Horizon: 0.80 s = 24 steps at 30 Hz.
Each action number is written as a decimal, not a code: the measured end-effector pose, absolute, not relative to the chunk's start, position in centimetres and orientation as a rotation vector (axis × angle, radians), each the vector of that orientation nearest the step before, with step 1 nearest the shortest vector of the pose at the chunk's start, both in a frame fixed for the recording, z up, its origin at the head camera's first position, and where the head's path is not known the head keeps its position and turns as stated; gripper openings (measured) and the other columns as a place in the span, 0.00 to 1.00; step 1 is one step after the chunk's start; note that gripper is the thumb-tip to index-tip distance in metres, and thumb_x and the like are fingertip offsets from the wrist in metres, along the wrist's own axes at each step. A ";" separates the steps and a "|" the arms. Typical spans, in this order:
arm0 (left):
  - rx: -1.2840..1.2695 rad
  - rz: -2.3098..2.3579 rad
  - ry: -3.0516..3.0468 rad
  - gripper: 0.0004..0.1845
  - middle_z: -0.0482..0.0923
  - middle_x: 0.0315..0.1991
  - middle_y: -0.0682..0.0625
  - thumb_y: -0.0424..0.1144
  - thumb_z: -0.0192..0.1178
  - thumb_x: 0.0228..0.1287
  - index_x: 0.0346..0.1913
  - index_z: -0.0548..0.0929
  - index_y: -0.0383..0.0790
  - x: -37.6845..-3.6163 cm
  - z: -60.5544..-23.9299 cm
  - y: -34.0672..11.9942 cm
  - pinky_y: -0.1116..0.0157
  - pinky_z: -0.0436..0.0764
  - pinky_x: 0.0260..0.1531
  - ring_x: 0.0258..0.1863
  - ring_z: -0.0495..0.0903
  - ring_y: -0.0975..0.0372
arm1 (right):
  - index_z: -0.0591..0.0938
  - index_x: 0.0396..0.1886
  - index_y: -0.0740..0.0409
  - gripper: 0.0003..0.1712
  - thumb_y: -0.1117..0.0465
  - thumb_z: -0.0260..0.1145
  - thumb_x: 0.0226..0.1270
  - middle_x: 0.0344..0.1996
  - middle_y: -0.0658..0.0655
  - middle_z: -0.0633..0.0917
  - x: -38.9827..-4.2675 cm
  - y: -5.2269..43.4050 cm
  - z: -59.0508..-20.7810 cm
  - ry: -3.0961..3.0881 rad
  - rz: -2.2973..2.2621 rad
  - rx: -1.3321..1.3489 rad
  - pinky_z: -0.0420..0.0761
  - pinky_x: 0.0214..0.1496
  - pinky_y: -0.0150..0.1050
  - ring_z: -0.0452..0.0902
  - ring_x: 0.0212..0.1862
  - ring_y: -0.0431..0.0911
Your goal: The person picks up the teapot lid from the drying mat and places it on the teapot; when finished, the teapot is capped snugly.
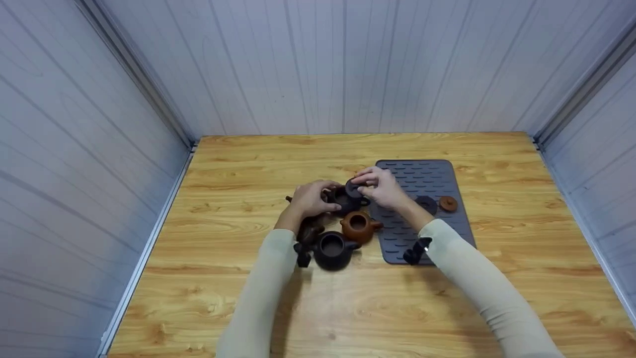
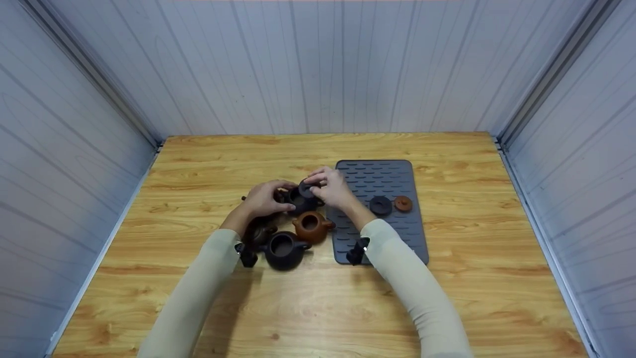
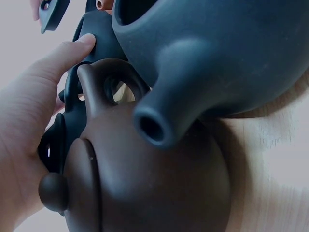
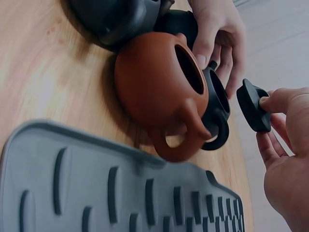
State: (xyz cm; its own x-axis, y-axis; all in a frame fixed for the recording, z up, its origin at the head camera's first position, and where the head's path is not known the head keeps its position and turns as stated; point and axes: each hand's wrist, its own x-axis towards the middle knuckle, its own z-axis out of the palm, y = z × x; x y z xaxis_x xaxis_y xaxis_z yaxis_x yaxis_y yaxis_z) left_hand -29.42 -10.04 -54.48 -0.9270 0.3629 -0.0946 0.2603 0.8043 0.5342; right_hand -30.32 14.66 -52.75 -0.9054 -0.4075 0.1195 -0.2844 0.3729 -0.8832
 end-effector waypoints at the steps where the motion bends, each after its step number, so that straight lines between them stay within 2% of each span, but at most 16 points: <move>1: 0.488 0.787 2.798 0.31 0.83 0.61 0.61 0.58 0.71 0.59 0.66 0.76 0.67 -29.4 -54.5 -10.0 0.45 0.64 0.66 0.59 0.81 0.60 | 0.89 0.49 0.60 0.12 0.67 0.69 0.67 0.58 0.63 0.81 -30.3 14.5 -52.8 2.504 -1.569 -0.633 0.81 0.57 0.48 0.80 0.60 0.58; 5: 0.491 0.770 2.801 0.32 0.82 0.62 0.60 0.59 0.71 0.59 0.67 0.76 0.66 -29.5 -54.4 -10.1 0.46 0.65 0.65 0.61 0.80 0.60 | 0.90 0.48 0.58 0.12 0.67 0.69 0.66 0.58 0.61 0.82 -30.3 13.9 -52.8 2.499 -1.570 -0.628 0.80 0.63 0.53 0.78 0.61 0.56; 18: 0.465 0.747 2.809 0.34 0.81 0.64 0.57 0.61 0.71 0.57 0.68 0.76 0.64 -29.5 -54.4 -10.4 0.49 0.66 0.64 0.63 0.80 0.57 | 0.90 0.47 0.58 0.12 0.68 0.69 0.66 0.57 0.61 0.82 -30.2 12.4 -53.6 2.462 -1.598 -0.625 0.81 0.61 0.53 0.80 0.60 0.56; 24: 0.478 0.745 2.827 0.34 0.81 0.63 0.56 0.62 0.71 0.56 0.67 0.76 0.63 -29.4 -54.5 -10.6 0.49 0.69 0.62 0.62 0.80 0.57 | 0.90 0.47 0.60 0.12 0.69 0.69 0.66 0.57 0.62 0.83 -30.0 11.9 -54.2 2.443 -1.631 -0.621 0.80 0.64 0.53 0.80 0.61 0.57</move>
State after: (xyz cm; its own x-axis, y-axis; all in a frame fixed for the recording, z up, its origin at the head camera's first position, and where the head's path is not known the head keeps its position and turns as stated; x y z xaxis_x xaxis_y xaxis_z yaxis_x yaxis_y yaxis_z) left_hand -29.43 -10.56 -54.46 -0.9324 0.3502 -0.0896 0.2605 0.8228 0.5051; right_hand -29.97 11.87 -54.19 -0.9053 -0.4100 0.1107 -0.2595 0.3275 -0.9085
